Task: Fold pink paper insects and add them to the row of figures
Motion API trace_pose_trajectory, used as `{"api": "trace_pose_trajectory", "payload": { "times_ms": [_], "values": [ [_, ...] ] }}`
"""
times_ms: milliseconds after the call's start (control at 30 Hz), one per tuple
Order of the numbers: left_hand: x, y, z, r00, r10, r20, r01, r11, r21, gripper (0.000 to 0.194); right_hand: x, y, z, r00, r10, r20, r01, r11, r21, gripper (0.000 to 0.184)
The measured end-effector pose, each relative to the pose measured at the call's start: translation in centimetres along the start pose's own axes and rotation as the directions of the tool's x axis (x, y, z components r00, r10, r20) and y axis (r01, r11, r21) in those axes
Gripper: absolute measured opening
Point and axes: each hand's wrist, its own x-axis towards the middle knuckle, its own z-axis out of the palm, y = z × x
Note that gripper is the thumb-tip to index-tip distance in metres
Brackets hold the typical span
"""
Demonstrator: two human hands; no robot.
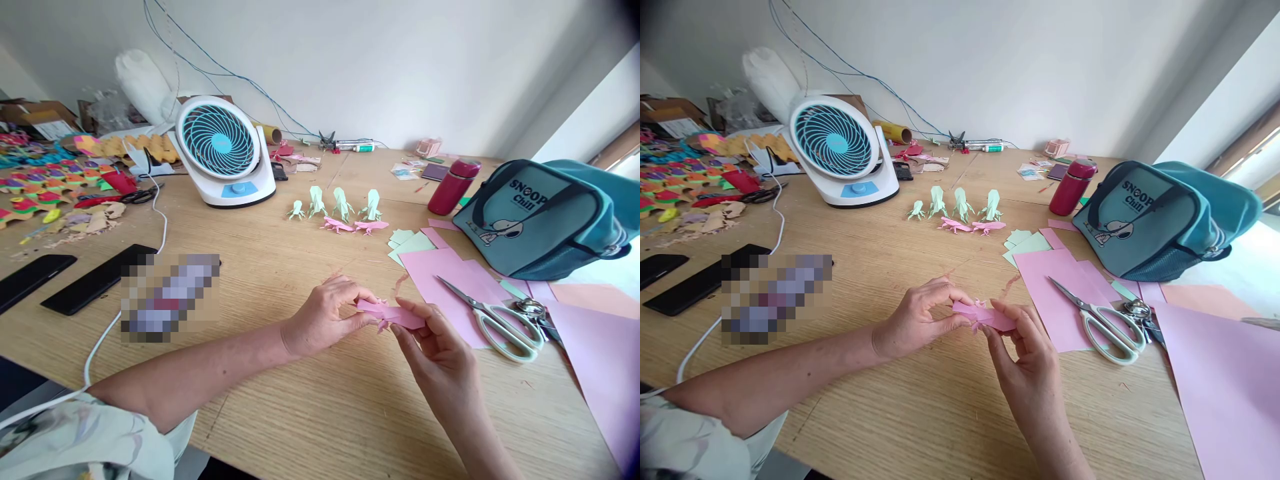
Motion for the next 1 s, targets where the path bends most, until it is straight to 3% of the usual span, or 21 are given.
{"api": "trace_pose_trajectory", "payload": {
  "times_ms": [267,533,700,867,1000],
  "values": [
    [-0.1,0.2,0.0,0.998,-0.059,0.007,0.060,0.995,-0.077,0.014,0.0,0.0,0.3,1.000,-0.006,-0.030,0.007,1.000,0.022,0.024],
    [0.1,0.6,0.0,0.986,-0.160,0.056,0.167,0.975,-0.147,0.015,-0.1,-0.2,0.4,0.998,-0.026,-0.056,0.020,0.993,-0.113,0.023],
    [0.0,0.4,0.1,0.980,-0.162,0.114,0.175,0.978,-0.112,0.019,-0.1,-0.1,0.2,1.000,-0.020,-0.021,0.014,0.966,-0.258,0.021],
    [-0.6,0.2,0.3,0.944,-0.231,0.237,0.240,0.971,-0.014,0.019,0.1,0.0,0.1,0.998,-0.013,0.055,0.030,0.949,-0.314,0.018],
    [-1.1,-0.3,0.7,0.959,-0.206,0.196,0.196,0.978,0.068,0.016,0.1,0.1,0.2,0.995,0.001,0.097,0.030,0.949,-0.313,0.019]
  ]
}}
